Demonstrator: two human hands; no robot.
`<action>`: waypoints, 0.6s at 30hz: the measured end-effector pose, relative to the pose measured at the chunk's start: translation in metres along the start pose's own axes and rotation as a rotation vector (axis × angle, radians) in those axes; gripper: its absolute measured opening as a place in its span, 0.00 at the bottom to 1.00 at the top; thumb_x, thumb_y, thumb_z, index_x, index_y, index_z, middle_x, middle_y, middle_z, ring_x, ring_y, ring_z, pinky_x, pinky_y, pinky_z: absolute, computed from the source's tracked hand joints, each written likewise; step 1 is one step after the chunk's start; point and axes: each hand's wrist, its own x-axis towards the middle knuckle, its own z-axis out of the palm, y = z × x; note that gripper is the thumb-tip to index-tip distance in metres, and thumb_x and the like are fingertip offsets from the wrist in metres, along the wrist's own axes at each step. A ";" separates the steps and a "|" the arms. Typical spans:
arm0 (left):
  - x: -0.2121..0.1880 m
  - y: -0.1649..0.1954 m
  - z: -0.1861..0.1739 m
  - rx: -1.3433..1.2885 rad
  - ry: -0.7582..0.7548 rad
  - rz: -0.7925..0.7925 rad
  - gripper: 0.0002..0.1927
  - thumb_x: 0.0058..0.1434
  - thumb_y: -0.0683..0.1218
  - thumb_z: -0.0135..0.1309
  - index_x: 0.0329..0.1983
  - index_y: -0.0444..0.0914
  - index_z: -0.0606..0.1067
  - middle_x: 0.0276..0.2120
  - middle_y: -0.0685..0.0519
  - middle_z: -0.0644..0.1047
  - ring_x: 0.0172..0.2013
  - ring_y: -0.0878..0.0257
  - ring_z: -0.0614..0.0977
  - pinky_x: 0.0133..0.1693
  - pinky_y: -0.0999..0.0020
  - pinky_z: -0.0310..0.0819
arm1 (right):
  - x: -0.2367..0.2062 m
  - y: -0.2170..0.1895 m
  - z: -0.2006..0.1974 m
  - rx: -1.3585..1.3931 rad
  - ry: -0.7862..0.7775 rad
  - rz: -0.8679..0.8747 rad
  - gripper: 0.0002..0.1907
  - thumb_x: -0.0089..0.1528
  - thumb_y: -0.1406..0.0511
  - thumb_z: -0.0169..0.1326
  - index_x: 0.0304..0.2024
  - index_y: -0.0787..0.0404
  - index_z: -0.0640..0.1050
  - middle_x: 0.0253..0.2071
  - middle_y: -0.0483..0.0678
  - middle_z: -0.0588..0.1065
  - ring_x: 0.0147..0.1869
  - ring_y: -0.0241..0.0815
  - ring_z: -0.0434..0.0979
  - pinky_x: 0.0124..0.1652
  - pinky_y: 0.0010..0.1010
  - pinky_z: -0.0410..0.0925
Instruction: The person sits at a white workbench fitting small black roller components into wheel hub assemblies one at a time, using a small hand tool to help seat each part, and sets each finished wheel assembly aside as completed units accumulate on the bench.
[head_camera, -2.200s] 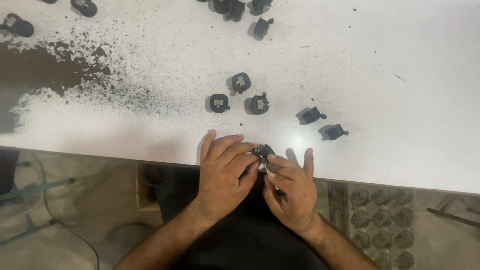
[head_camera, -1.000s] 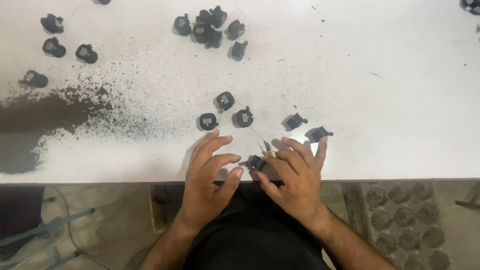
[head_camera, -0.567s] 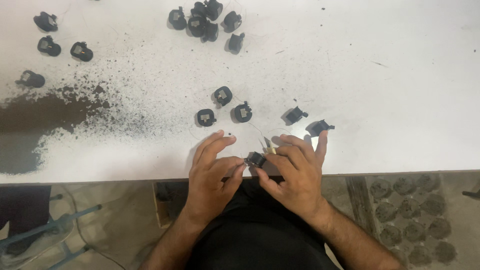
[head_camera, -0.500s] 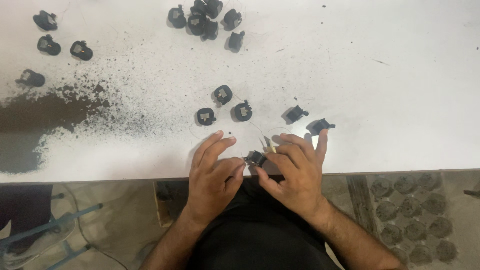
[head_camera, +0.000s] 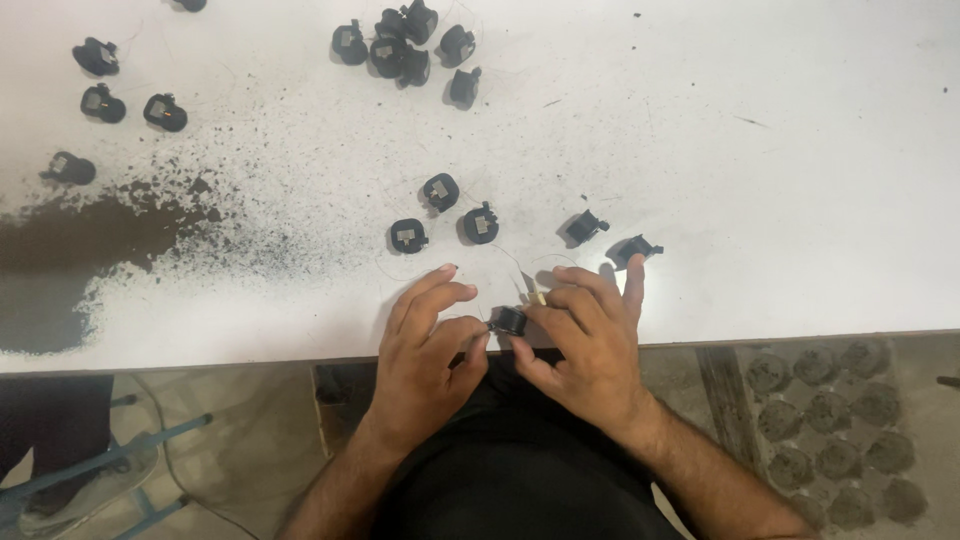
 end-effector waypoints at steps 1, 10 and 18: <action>0.000 -0.001 0.001 0.023 -0.007 0.010 0.09 0.57 0.38 0.63 0.38 0.40 0.76 0.55 0.51 0.73 0.67 0.50 0.71 0.63 0.54 0.71 | 0.000 0.001 0.000 0.002 0.001 0.005 0.18 0.51 0.60 0.70 0.40 0.58 0.81 0.44 0.46 0.73 0.64 0.49 0.71 0.73 0.68 0.35; -0.003 0.002 -0.002 0.060 -0.035 0.044 0.10 0.57 0.40 0.63 0.38 0.41 0.74 0.54 0.50 0.72 0.66 0.49 0.72 0.62 0.51 0.70 | 0.000 0.001 0.003 0.006 0.001 0.005 0.18 0.51 0.60 0.71 0.40 0.59 0.81 0.44 0.46 0.73 0.64 0.49 0.70 0.74 0.67 0.35; 0.010 0.000 -0.005 -0.019 -0.019 -0.077 0.10 0.56 0.39 0.65 0.40 0.40 0.76 0.57 0.48 0.74 0.64 0.46 0.74 0.61 0.52 0.71 | 0.000 0.002 0.004 -0.007 -0.005 -0.009 0.18 0.52 0.60 0.70 0.41 0.58 0.81 0.43 0.45 0.73 0.64 0.49 0.70 0.73 0.68 0.34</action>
